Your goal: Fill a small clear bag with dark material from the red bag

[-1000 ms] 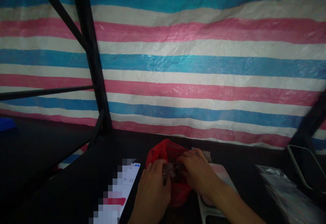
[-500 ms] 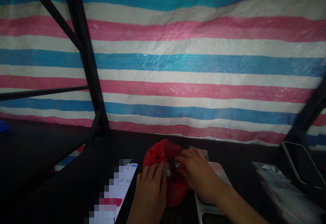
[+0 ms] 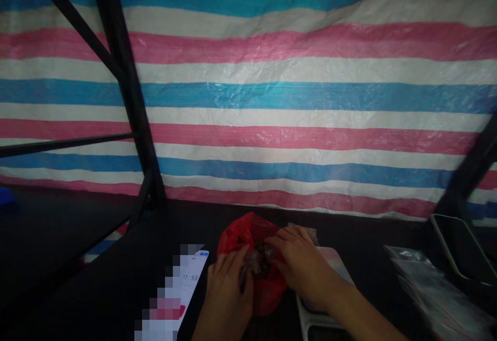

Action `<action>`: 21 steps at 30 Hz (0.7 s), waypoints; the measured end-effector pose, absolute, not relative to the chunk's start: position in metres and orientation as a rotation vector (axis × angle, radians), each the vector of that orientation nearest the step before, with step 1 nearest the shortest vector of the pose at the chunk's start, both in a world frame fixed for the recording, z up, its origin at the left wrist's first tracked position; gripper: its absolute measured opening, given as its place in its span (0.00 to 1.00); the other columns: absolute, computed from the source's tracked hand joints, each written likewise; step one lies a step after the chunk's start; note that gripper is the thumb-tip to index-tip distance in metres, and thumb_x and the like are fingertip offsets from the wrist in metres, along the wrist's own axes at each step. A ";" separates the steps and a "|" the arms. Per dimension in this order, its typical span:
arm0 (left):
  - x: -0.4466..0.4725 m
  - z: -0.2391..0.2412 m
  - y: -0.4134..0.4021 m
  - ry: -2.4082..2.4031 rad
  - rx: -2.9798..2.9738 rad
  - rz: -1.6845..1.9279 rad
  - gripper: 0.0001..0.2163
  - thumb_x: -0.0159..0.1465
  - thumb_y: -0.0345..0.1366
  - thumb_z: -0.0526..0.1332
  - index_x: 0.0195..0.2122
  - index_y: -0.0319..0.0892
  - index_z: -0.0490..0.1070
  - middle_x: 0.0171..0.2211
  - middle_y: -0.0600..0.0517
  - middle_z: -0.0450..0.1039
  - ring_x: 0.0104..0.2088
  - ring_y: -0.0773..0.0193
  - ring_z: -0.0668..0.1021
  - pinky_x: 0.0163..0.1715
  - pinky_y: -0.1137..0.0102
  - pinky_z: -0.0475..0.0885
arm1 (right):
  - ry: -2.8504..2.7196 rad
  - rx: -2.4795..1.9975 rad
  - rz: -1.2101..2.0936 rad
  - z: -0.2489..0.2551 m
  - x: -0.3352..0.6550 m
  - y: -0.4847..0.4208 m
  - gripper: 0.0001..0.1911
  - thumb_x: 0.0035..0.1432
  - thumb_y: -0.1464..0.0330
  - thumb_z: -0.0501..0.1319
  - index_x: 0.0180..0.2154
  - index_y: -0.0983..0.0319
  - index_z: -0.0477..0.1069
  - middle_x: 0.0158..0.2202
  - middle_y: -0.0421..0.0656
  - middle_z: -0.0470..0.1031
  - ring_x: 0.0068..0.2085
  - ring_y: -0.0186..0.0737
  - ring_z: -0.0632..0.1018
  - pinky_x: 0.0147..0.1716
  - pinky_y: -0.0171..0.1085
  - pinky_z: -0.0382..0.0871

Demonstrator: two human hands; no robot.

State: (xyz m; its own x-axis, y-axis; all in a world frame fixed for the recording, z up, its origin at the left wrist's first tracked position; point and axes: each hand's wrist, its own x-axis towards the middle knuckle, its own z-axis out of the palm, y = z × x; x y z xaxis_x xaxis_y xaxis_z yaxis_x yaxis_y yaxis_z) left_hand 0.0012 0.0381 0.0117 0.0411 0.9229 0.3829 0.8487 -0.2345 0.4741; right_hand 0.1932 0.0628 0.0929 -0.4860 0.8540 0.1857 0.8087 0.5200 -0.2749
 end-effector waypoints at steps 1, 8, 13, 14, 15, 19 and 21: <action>0.002 0.011 0.038 1.859 2.179 0.957 0.23 0.71 0.34 0.49 0.64 0.38 0.73 0.60 0.40 0.79 0.58 0.46 0.80 0.57 0.46 0.74 | -2.464 -1.390 0.223 0.093 0.193 0.063 0.22 0.66 0.76 0.60 0.58 0.59 0.79 0.56 0.48 0.81 0.59 0.53 0.74 0.66 0.51 0.55; 0.004 0.011 0.035 1.895 2.052 1.125 0.24 0.69 0.34 0.51 0.64 0.36 0.71 0.54 0.37 0.82 0.55 0.42 0.81 0.55 0.41 0.73 | -2.461 -1.384 0.257 0.095 0.194 0.065 0.23 0.65 0.77 0.59 0.58 0.60 0.78 0.56 0.49 0.81 0.59 0.52 0.75 0.65 0.49 0.56; 0.004 0.019 0.036 1.694 1.688 1.405 0.22 0.68 0.42 0.57 0.60 0.41 0.72 0.55 0.40 0.80 0.55 0.47 0.81 0.59 0.43 0.73 | -2.417 -1.400 0.301 0.094 0.192 0.066 0.20 0.64 0.76 0.61 0.55 0.61 0.79 0.55 0.50 0.82 0.59 0.53 0.75 0.65 0.50 0.56; 0.004 0.021 0.035 1.625 1.599 1.456 0.21 0.68 0.44 0.58 0.60 0.43 0.72 0.56 0.42 0.80 0.56 0.48 0.81 0.61 0.45 0.74 | -2.412 -1.402 0.312 0.094 0.192 0.067 0.18 0.64 0.76 0.61 0.54 0.61 0.80 0.55 0.50 0.82 0.59 0.53 0.75 0.65 0.50 0.57; 0.004 0.023 0.035 1.558 1.529 1.491 0.21 0.68 0.45 0.59 0.59 0.45 0.72 0.57 0.43 0.80 0.57 0.49 0.81 0.62 0.47 0.74 | -2.414 -1.399 0.322 0.093 0.191 0.066 0.18 0.64 0.75 0.62 0.54 0.61 0.79 0.55 0.50 0.82 0.59 0.52 0.76 0.65 0.50 0.57; 0.001 0.024 0.033 1.468 1.410 1.666 0.23 0.67 0.48 0.65 0.61 0.50 0.69 0.59 0.47 0.79 0.60 0.52 0.80 0.62 0.52 0.76 | -2.230 -1.308 0.465 0.097 0.187 0.053 0.20 0.64 0.73 0.64 0.56 0.55 0.78 0.58 0.44 0.82 0.60 0.47 0.77 0.66 0.46 0.59; 0.003 0.021 0.032 1.487 1.392 1.749 0.25 0.65 0.47 0.68 0.62 0.51 0.68 0.58 0.48 0.79 0.59 0.51 0.81 0.62 0.51 0.77 | -2.005 -1.233 0.694 0.098 0.184 0.040 0.14 0.66 0.69 0.63 0.52 0.53 0.79 0.54 0.41 0.83 0.56 0.45 0.80 0.60 0.42 0.67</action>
State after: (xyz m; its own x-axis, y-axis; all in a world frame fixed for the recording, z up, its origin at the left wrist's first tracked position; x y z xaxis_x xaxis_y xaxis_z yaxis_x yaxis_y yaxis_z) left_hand 0.0029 0.0321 0.0207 -0.3870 0.8324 0.3967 0.2577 -0.3155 0.9133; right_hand 0.1842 0.0405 0.0980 -0.3251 0.9074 0.2663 0.5483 0.4103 -0.7287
